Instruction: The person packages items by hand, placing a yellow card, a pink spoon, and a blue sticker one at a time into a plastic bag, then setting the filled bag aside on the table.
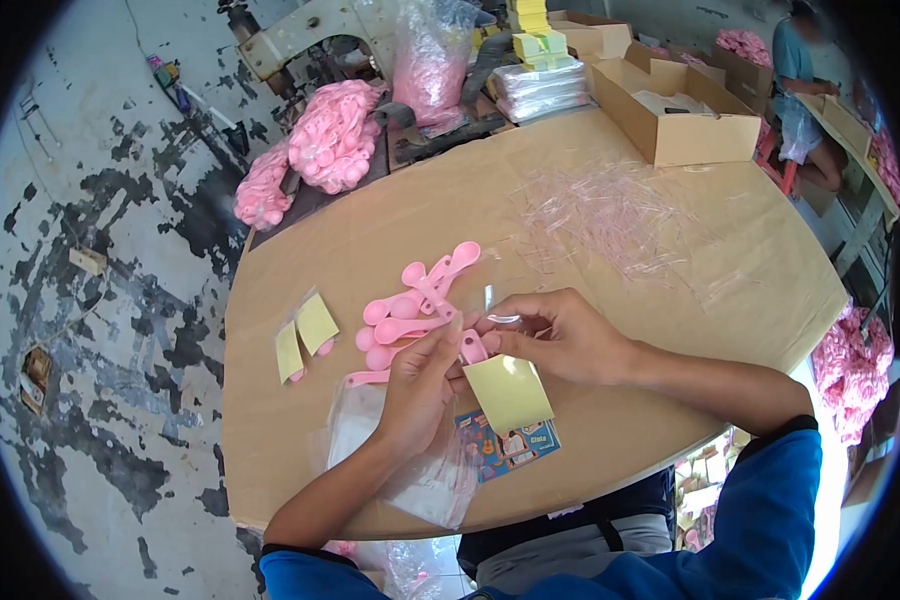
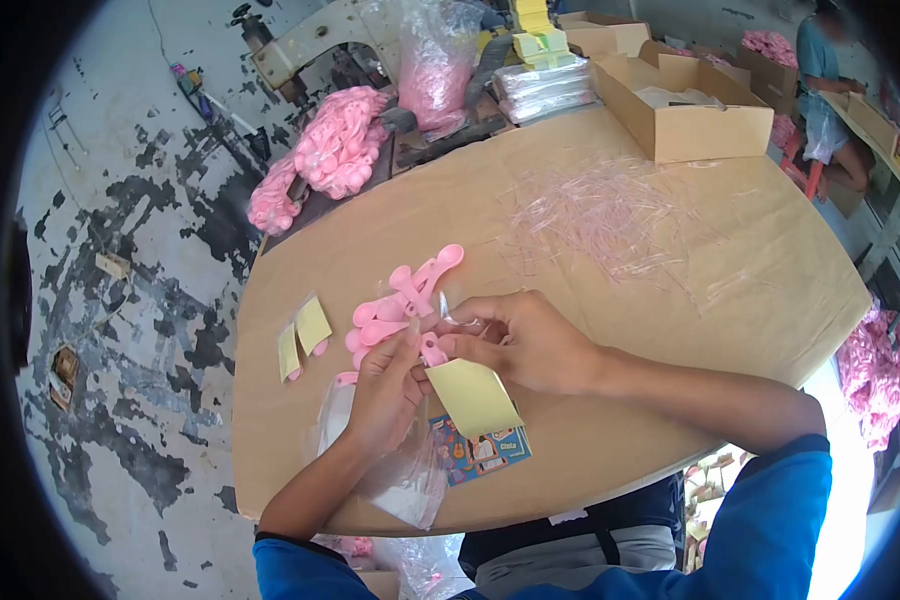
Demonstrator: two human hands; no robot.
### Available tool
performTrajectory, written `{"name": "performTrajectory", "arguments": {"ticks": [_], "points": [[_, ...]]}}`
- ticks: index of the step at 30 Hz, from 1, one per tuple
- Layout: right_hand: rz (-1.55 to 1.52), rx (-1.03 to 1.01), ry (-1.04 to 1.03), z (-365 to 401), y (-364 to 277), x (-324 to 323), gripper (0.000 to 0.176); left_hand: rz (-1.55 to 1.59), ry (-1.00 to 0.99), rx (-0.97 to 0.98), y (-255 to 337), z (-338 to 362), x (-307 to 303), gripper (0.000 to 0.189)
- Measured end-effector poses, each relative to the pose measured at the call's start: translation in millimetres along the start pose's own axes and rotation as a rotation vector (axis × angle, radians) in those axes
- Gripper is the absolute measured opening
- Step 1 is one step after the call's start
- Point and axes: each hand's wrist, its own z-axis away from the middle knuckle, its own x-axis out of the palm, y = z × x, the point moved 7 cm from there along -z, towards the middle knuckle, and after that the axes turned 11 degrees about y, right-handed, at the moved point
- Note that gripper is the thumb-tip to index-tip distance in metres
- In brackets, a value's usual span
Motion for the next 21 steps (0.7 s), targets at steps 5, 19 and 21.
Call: {"name": "performTrajectory", "arguments": {"ticks": [5, 19, 21], "points": [[-0.059, 0.009, 0.002, 1.6, 1.8, 3.4, 0.024, 0.000, 0.032, -0.035, -7.0, -1.6, -6.4, 0.040], [-0.116, 0.247, -0.035, -4.5, -3.1, -3.6, 0.028, -0.155, -0.026, 0.127, 18.8, -8.3, -11.9, 0.037], [-0.076, 0.216, -0.012, -5.3, -6.5, -6.3, 0.029, -0.183, -0.045, 0.133, 19.7, -11.1, -15.4, 0.036]]}}
